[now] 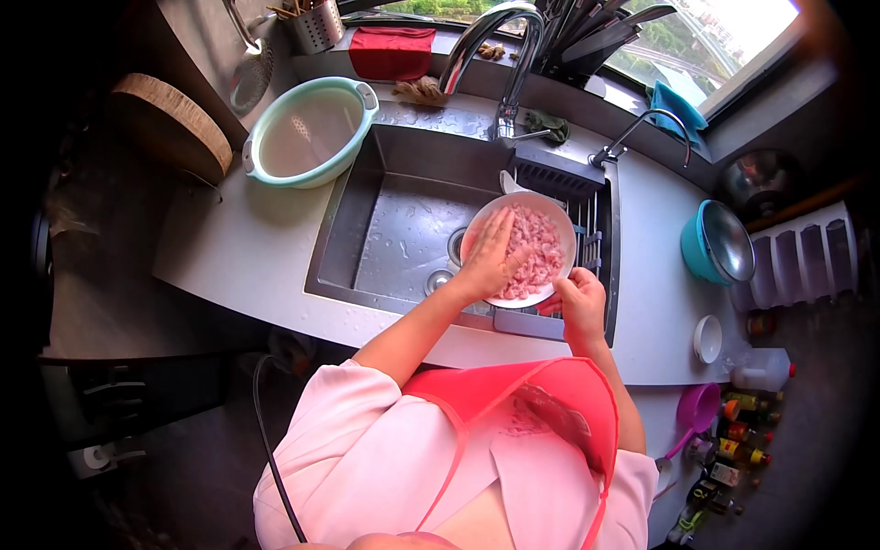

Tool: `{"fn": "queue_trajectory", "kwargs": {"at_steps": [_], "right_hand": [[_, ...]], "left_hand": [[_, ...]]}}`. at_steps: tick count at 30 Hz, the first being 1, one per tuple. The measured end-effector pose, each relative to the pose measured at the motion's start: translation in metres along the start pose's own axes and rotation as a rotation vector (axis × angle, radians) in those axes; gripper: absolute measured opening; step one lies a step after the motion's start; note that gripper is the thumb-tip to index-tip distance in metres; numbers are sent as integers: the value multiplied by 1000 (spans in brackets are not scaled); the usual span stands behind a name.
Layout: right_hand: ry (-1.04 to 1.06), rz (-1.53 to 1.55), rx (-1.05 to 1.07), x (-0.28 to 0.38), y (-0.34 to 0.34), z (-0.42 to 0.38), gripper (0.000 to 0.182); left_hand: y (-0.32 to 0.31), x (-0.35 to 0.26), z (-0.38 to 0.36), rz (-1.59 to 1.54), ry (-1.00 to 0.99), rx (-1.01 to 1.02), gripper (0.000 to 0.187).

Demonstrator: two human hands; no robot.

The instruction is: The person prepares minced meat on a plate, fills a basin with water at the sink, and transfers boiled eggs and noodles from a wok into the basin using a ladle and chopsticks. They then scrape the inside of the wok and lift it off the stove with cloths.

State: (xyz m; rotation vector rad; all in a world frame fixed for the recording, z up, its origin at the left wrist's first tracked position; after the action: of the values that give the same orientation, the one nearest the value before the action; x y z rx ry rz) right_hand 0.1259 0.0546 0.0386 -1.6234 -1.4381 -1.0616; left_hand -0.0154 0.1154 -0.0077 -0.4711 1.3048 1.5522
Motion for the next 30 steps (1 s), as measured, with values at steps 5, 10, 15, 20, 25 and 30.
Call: {"fn": "queue_trajectory", "kwargs": {"at_steps": [5,10,15,20,25,30], "right_hand": [[40,-28,-5,6,-2,0,8],[62,-45,-13,12,-7,0,7],[81,-70,-19,16,-11,0,7],[105,-89,-23,18,-13,0,7],[137,-119,-41,21,-16,0,8],[179,-171,-79,28,-23,-4,8]], "left_hand": [[6,-1,0,-49,-26,-84,68],[9,1,1,-65,-26,-124,68],[10,2,1,-75,-23,-148,68],[11,4,2,-107,-19,-183,67],[13,6,0,-139,-18,-244,65],[17,7,-3,-183,-21,-325,62]]}}
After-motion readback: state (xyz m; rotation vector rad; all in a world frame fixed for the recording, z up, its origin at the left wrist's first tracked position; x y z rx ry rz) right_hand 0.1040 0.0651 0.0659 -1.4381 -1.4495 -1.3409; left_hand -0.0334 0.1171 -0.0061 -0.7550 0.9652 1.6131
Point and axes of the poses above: each hand's wrist, its own z-axis towards the middle knuckle, its own y-axis out of the back of the hand, x = y × z, the point moved 8 cm from there along z, towards the middle knuckle, and after that the axes turned 6 degrees about -y, right-handed, at the moved point
